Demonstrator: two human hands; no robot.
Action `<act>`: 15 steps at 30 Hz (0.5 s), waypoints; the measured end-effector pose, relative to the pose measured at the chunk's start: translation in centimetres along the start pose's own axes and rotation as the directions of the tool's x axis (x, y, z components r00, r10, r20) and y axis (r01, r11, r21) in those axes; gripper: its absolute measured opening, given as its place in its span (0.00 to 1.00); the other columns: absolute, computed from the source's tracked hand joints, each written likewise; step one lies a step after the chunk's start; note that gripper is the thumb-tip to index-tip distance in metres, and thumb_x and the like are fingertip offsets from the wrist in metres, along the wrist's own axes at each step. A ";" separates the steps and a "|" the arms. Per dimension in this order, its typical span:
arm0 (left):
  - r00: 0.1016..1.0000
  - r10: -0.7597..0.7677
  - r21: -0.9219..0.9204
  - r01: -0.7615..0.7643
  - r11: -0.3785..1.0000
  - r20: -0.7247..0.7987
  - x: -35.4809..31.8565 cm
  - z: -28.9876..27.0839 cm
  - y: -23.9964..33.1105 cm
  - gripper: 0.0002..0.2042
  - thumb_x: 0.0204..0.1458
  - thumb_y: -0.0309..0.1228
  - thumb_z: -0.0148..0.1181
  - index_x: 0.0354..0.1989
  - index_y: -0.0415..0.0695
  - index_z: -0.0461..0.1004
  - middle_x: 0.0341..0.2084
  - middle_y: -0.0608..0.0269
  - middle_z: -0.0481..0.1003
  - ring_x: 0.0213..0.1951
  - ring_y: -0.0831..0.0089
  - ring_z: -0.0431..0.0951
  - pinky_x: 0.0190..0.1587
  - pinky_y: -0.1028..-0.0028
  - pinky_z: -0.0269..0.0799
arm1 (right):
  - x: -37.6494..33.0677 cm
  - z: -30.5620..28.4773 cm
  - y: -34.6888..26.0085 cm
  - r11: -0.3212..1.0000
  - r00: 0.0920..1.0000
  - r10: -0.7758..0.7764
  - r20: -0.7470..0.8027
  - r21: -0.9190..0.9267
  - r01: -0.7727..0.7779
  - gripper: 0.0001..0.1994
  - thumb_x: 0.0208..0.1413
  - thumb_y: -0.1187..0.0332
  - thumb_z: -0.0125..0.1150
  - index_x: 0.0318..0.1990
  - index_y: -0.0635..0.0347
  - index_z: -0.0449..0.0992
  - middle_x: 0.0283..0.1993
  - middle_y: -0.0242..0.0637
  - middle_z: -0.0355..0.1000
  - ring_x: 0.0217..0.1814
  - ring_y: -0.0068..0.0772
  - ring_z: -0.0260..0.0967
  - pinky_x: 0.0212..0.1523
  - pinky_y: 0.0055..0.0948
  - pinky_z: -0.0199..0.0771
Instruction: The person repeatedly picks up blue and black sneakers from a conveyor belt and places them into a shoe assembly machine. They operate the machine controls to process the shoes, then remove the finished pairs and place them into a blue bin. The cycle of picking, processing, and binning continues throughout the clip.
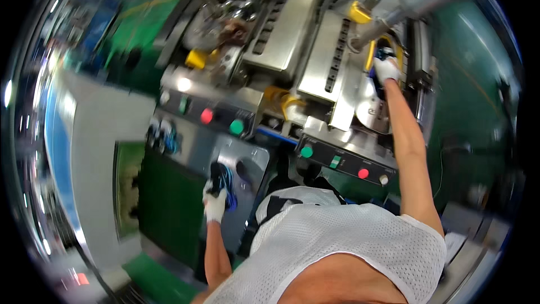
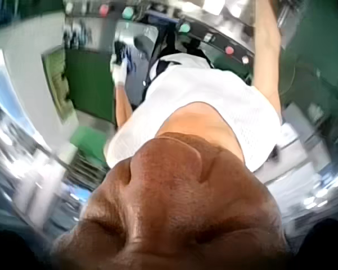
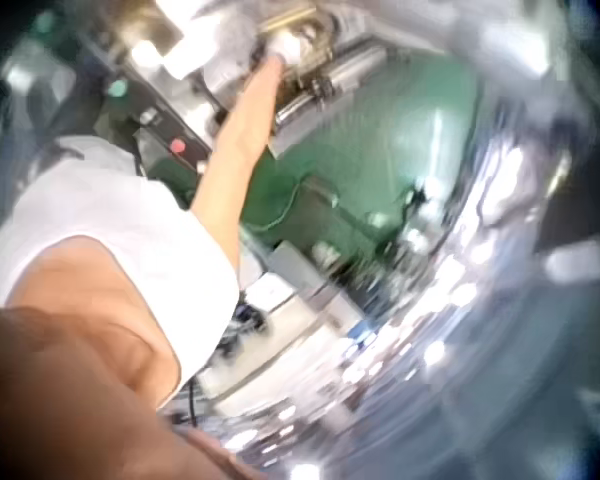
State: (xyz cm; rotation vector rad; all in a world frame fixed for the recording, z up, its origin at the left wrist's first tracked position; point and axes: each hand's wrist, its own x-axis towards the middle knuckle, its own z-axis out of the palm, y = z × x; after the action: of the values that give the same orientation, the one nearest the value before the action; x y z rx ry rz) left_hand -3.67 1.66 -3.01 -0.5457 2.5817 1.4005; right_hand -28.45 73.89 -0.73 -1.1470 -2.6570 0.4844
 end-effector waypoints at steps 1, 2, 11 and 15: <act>0.989 0.096 0.149 -0.078 0.986 -0.111 0.3 1.5 -1.9 0.30 0.52 0.30 0.69 0.64 0.37 0.66 0.58 0.47 0.74 0.56 0.55 0.78 0.60 0.61 0.72 | -0.2 -1.8 -1.1 0.996 0.978 -0.009 0.209 0.086 -0.009 0.33 0.46 0.39 0.60 0.40 0.66 0.84 0.46 0.59 0.80 0.52 0.56 0.78 0.53 0.47 0.75; 0.990 0.122 0.164 -0.109 0.980 -0.072 1.0 2.4 -4.5 0.34 0.53 0.37 0.69 0.66 0.37 0.62 0.61 0.44 0.71 0.59 0.51 0.76 0.62 0.59 0.70 | -0.4 -2.4 -1.1 0.994 0.982 -0.072 0.172 0.096 0.056 0.36 0.45 0.37 0.61 0.43 0.68 0.83 0.44 0.57 0.80 0.50 0.56 0.79 0.51 0.50 0.75; 0.921 -0.378 0.198 0.390 0.899 -0.098 2.9 8.3 -7.9 0.39 0.52 0.56 0.64 0.66 0.44 0.61 0.54 0.37 0.75 0.59 0.42 0.74 0.63 0.53 0.66 | -24.1 -7.6 -9.2 0.806 0.824 -0.442 -0.354 0.245 0.538 0.41 0.61 0.57 0.65 0.74 0.71 0.53 0.75 0.58 0.56 0.77 0.52 0.57 0.76 0.41 0.54; 0.942 -0.334 0.153 0.333 0.930 -0.023 3.1 6.8 -4.7 0.40 0.50 0.52 0.67 0.66 0.42 0.61 0.57 0.38 0.73 0.62 0.44 0.72 0.64 0.53 0.64 | -38.4 0.8 -8.9 0.659 0.655 -0.753 0.064 0.083 0.748 0.44 0.63 0.59 0.63 0.76 0.71 0.44 0.80 0.59 0.43 0.83 0.55 0.38 0.81 0.41 0.38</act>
State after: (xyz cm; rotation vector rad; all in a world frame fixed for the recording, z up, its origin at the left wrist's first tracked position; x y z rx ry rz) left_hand -4.96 4.25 -11.33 -0.9040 2.4189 1.0777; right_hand -8.69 39.77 -0.39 0.0815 -2.8489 0.4262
